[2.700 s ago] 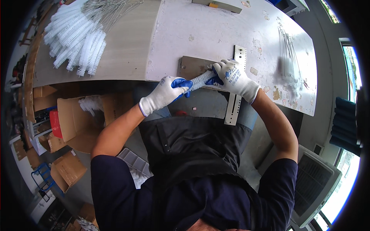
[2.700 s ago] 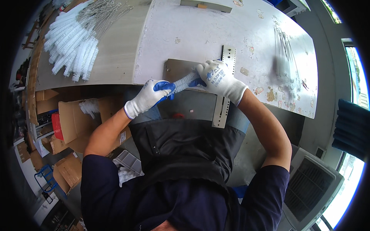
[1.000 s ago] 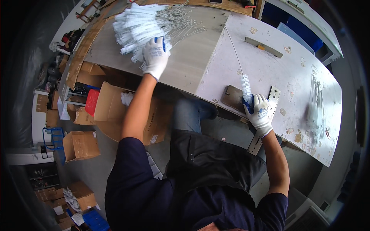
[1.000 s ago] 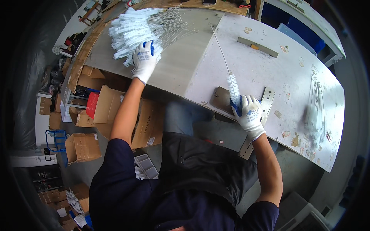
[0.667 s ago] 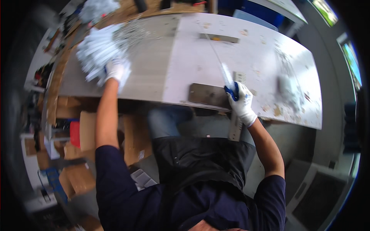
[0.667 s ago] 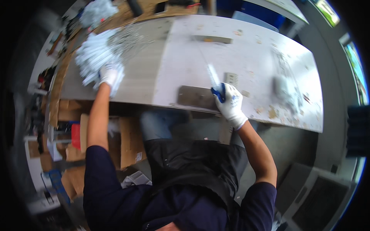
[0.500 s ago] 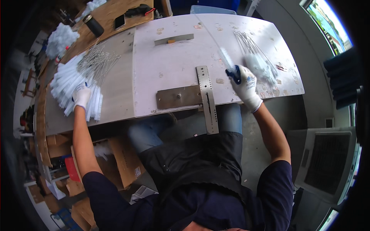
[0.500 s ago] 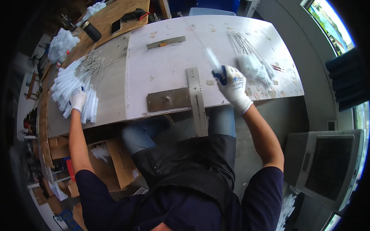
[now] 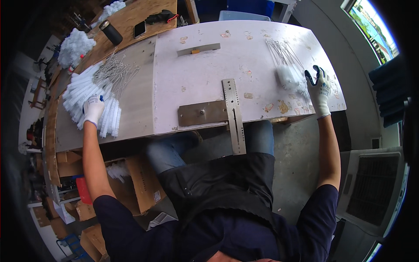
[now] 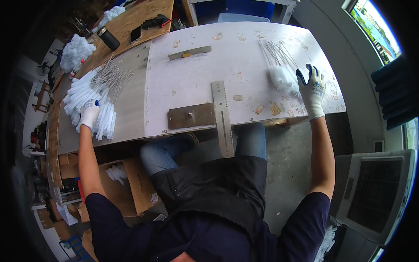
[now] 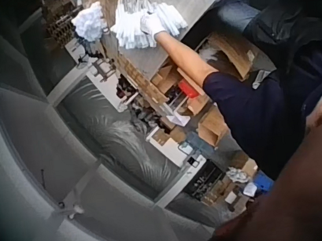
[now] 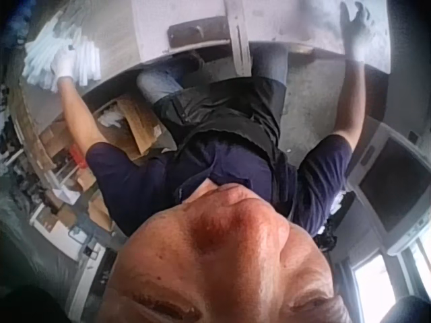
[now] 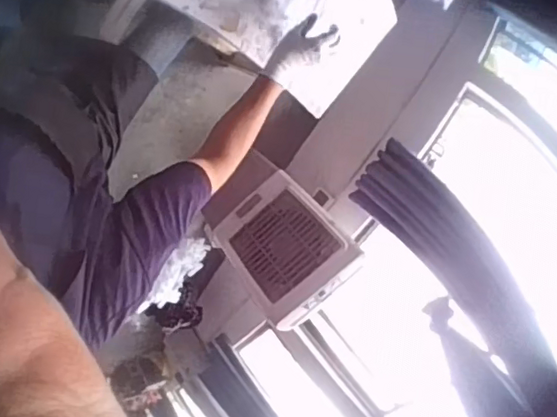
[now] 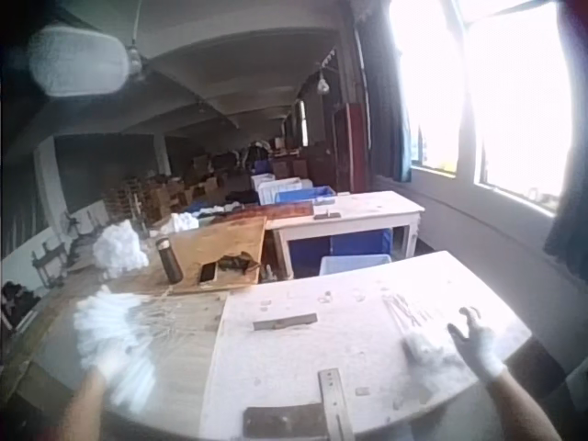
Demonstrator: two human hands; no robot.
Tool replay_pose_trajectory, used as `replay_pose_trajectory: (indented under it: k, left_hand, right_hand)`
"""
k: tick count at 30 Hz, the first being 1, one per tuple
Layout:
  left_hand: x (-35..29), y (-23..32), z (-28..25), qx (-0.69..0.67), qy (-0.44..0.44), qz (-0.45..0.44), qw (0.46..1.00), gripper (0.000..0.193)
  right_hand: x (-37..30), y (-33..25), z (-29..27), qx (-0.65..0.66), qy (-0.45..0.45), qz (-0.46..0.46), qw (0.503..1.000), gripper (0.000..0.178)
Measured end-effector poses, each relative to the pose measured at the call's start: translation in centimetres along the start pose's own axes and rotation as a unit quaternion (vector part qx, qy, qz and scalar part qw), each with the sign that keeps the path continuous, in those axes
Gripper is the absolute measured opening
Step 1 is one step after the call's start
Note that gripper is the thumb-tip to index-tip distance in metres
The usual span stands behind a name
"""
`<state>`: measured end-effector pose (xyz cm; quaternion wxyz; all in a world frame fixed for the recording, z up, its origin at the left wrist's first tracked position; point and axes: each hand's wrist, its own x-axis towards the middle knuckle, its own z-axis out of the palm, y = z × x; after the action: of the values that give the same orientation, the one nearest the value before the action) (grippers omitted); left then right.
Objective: The person repeatedly picks up white plastic brush heads and metal wire handles from a workbench. They insert the metal wire into the brush head and press it firmly into a metal jig to secure the connection. The person then places the assembled brush onto the table and repeats the process with new components.
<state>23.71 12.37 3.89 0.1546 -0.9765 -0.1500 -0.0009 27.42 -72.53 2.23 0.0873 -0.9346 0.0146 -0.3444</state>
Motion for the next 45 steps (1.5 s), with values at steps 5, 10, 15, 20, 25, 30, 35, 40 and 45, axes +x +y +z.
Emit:
replay_pose_trajectory:
  k: [5,10,15,20,25,30,35,40,45]
  left_hand:
    - [-0.6,2.1,0.2,0.014,0.083,0.052,0.995,0.031]
    - [-5.4,13.5,-4.8,-0.653,-0.008,-0.012,0.757,0.02]
    - [-8.4,24.2,-3.7,-0.9,-0.125,-0.065,0.413,0.023]
    - [-8.5,32.3,-4.3,-0.954,-0.122,-0.099,0.257,0.021]
    - [-7.2,33.4,-3.4,-0.942,-0.197,0.006,0.273,0.03]
    - [-6.2,34.7,-4.2,-0.87,-0.19,0.005,0.454,0.032]
    - [-5.9,35.8,-2.8,-0.868,-0.222,-0.03,0.444,0.03]
    - [-5.9,36.3,-1.5,-0.881,-0.237,-0.036,0.408,0.03]
    - [-5.9,36.9,-1.0,-0.895,-0.253,-0.018,0.366,0.031]
  right_hand:
    - [-2.5,-8.5,-0.1,0.23,-0.021,-0.121,0.965,0.032]
    - [-6.3,-19.7,1.0,0.346,-0.146,-0.153,0.914,0.019]
    - [-8.2,-32.2,2.1,0.409,-0.337,-0.128,0.838,0.027]
    - [-8.6,-34.6,5.1,0.379,-0.433,-0.081,0.814,0.036]
    - [-7.2,-33.0,6.1,0.403,-0.476,0.015,0.781,0.04]
    - [-7.1,-31.1,9.0,0.369,-0.473,0.06,0.798,0.053]
    - [-7.6,-31.9,8.9,0.349,-0.478,0.041,0.805,0.049]
    - [-7.4,-32.3,8.0,0.27,-0.468,-0.029,0.841,0.044]
    - [-8.2,-31.2,8.8,0.253,-0.436,-0.093,0.859,0.04]
